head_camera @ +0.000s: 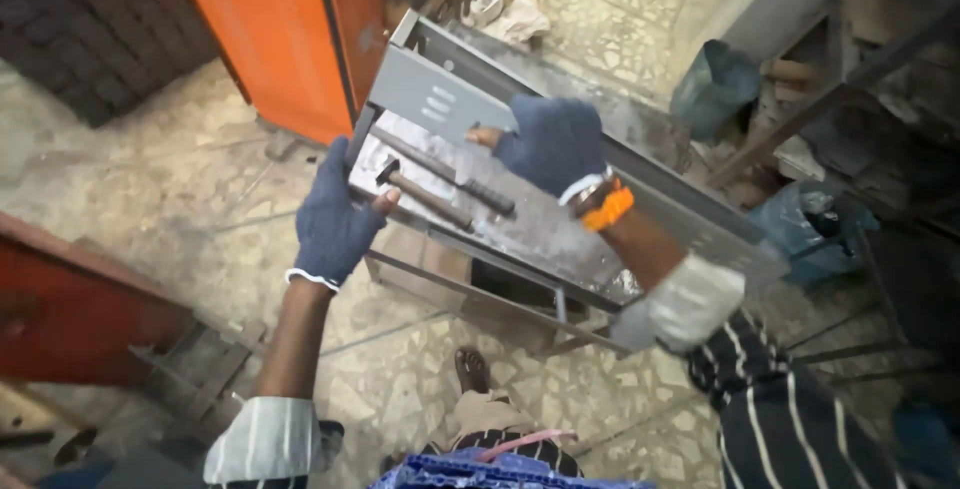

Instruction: Assembling, spot-welding, hammering, and filing metal components to construct a frame.

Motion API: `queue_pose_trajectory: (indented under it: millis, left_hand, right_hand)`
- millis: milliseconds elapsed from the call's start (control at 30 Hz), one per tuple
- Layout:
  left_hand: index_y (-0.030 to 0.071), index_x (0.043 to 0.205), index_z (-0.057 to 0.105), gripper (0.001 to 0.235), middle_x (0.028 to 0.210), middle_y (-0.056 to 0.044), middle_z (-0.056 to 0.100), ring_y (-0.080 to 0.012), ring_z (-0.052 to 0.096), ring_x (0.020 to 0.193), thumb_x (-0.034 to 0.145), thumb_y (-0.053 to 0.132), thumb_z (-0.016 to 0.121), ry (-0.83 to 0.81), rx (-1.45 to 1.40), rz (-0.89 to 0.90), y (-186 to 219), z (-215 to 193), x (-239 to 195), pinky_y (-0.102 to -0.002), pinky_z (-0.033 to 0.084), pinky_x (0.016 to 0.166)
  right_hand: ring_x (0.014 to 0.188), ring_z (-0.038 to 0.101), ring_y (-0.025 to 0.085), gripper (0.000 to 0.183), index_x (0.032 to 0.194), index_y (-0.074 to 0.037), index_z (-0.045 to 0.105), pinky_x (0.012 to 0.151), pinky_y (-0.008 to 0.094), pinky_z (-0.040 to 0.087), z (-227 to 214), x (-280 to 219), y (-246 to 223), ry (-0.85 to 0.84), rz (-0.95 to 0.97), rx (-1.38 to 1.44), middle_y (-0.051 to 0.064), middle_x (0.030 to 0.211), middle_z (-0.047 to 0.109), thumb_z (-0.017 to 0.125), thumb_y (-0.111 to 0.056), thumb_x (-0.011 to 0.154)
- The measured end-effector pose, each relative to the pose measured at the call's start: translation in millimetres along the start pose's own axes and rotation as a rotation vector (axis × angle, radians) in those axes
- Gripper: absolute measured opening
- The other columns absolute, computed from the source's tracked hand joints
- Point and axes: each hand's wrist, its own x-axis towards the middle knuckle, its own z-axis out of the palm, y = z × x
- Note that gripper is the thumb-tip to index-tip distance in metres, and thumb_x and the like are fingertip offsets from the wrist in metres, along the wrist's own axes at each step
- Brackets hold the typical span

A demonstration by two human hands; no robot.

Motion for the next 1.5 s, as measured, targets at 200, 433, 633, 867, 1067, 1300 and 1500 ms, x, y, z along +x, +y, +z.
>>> queue_pose_trajectory:
  millis: [200, 433, 633, 867, 1067, 1300, 1500]
  left_hand:
    - [0.002, 0.149, 0.048, 0.074, 0.134, -0.022, 0.066, -0.0372, 0.066, 0.118, 0.087, 0.027, 0.080, -0.029, 0.063, 0.184, 5, 46, 15, -0.045, 0.051, 0.096]
    - [0.003, 0.146, 0.051, 0.070, 0.134, -0.021, 0.066, -0.0344, 0.067, 0.120, 0.087, 0.027, 0.081, -0.118, -0.022, 0.229, 15, 120, 53, -0.044, 0.053, 0.098]
    - [0.009, 0.147, 0.050, 0.070, 0.137, -0.016, 0.066, -0.0296, 0.068, 0.119, 0.086, 0.030, 0.078, -0.190, -0.054, 0.013, 17, 166, 77, -0.041, 0.058, 0.082]
    - [0.008, 0.148, 0.045, 0.069, 0.142, -0.013, 0.060, -0.0240, 0.069, 0.117, 0.088, 0.030, 0.072, -0.282, -0.348, -0.222, -16, 188, 86, -0.037, 0.064, 0.075]
    - [0.007, 0.149, 0.046, 0.070, 0.139, -0.014, 0.063, -0.0245, 0.068, 0.115, 0.088, 0.028, 0.073, -0.326, -0.386, -0.341, -27, 210, 89, -0.036, 0.062, 0.077]
    - [0.007, 0.148, 0.047, 0.068, 0.138, -0.012, 0.065, -0.0243, 0.071, 0.113, 0.089, 0.028, 0.071, -0.369, -0.369, -0.392, -36, 222, 94, -0.035, 0.061, 0.078]
    - [0.007, 0.147, 0.049, 0.065, 0.132, -0.011, 0.069, -0.0213, 0.073, 0.110, 0.090, 0.030, 0.071, -0.326, -0.264, -0.370, -60, 225, 83, -0.033, 0.058, 0.081]
  right_hand:
    - [0.057, 0.065, 0.037, 0.069, 0.070, -0.004, 0.073, 0.055, 0.049, 0.052, 40, 58, 71, -0.263, 0.015, -0.114, 0.021, 0.062, 0.064, 0.065, -0.070, 0.091]
    - [0.066, 0.070, 0.038, 0.062, 0.074, -0.005, 0.075, 0.059, 0.050, 0.053, 166, 121, 170, -0.142, -0.084, -0.170, 0.020, 0.069, 0.070, 0.069, -0.066, 0.085]
    - [0.065, 0.071, 0.038, 0.039, 0.077, -0.010, 0.075, 0.057, 0.050, 0.054, 235, 124, 219, -0.075, -0.046, -0.044, 0.018, 0.070, 0.071, 0.079, -0.049, 0.075]
    - [0.069, 0.070, 0.038, 0.039, 0.087, -0.011, 0.071, 0.061, 0.052, 0.052, 213, 82, 238, -0.049, 0.096, -0.037, 0.015, 0.072, 0.070, 0.088, -0.040, 0.067]
    - [0.079, 0.070, 0.038, 0.040, 0.097, -0.011, 0.070, 0.065, 0.051, 0.053, 237, 91, 268, -0.055, 0.169, 0.021, 0.016, 0.083, 0.072, 0.089, -0.036, 0.071]
    - [0.081, 0.071, 0.037, 0.041, 0.103, -0.012, 0.074, 0.067, 0.051, 0.055, 272, 137, 337, -0.005, 0.136, -0.056, 0.016, 0.090, 0.074, 0.086, -0.034, 0.071]
    - [0.080, 0.071, 0.038, 0.039, 0.098, -0.015, 0.073, 0.066, 0.052, 0.054, 280, 150, 350, -0.116, 0.225, -0.104, 0.016, 0.081, 0.072, 0.087, -0.040, 0.070]
